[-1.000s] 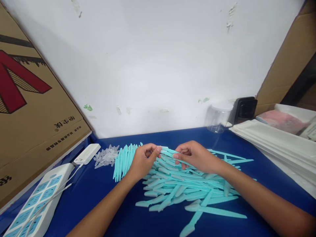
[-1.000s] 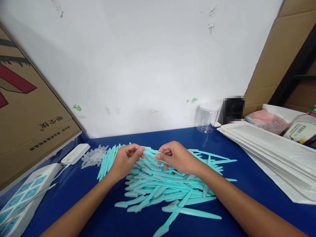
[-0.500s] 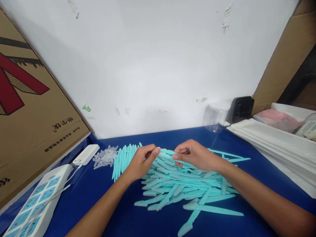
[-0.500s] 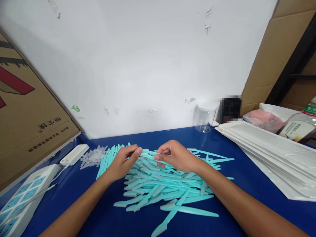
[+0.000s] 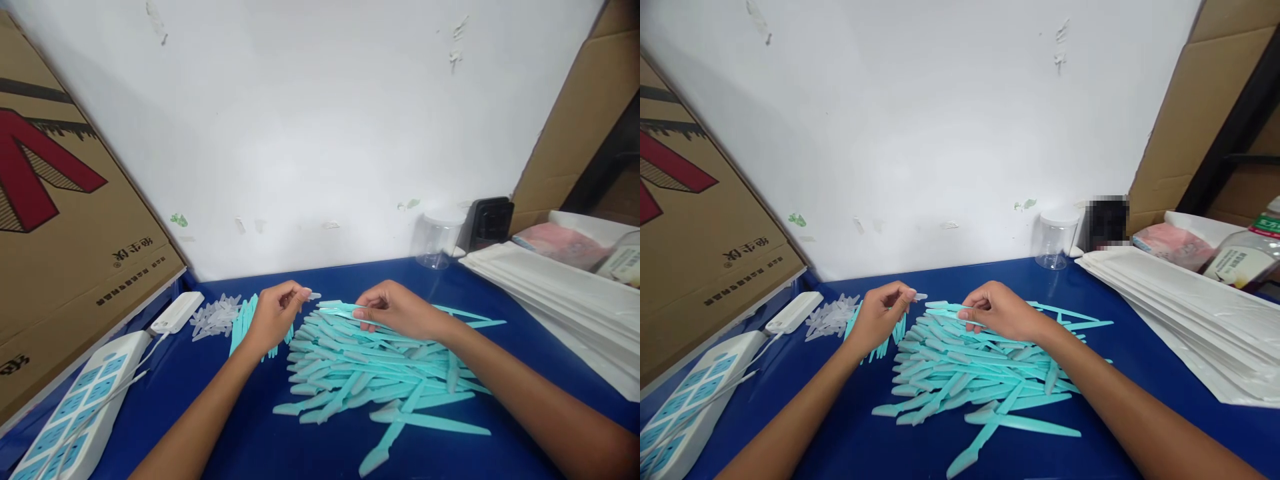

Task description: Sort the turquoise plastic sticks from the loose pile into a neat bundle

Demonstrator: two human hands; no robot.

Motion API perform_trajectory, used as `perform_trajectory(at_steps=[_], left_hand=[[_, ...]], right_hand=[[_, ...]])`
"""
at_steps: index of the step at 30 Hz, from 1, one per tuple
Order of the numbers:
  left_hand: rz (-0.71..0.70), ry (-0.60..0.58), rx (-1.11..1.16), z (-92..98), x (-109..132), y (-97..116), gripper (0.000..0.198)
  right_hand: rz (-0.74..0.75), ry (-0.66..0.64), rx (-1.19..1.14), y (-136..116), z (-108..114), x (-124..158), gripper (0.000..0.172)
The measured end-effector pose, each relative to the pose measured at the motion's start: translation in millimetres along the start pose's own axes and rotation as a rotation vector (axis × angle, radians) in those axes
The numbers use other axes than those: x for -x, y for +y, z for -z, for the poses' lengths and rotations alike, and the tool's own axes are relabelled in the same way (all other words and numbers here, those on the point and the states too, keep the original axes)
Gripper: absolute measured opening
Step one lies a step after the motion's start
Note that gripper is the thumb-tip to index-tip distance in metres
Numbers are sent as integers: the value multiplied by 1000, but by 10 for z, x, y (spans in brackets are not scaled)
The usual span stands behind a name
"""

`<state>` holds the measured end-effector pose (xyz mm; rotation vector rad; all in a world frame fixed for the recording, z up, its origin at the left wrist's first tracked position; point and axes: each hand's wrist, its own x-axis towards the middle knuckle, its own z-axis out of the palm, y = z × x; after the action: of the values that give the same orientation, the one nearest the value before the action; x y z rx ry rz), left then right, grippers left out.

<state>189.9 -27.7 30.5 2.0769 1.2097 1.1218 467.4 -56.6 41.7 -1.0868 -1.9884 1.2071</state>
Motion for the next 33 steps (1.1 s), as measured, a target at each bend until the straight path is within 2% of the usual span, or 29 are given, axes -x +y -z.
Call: perform_trajectory(at_steps=[3,7,10,17,23,26,28,30,33], left_hand=[[45,64,49,-156,49,58,41],[54,29,118,-250,79,101,43],[6,10,95,-252,86,105,43],[-201,20,-149,-191,79,127,34],[-298,78,-310,-174,78,119,31],[-300,152,-442,4,9,75,32],[-250,175,-597,237,-70,-2,36],[-142,145,-803,545,-151,-132,42],[113,-1,-1012,1056,-216,-415,48]], right_hand=[[-14,-35,-26,-5,-29,0,38],[-7,-31,-1,-1,-62,0,40],[-24,-10,-3,-1,-76,-4,40],[-8,15,-23,-41,-118,1,37],[16,61,-8,-40,-139,-4,38],[2,108,9,-2,-94,-15,38],[-7,144,7,26,-66,-25,37],[-32,174,-5,50,-52,-35,36],[-69,194,7,73,-54,-44,37]])
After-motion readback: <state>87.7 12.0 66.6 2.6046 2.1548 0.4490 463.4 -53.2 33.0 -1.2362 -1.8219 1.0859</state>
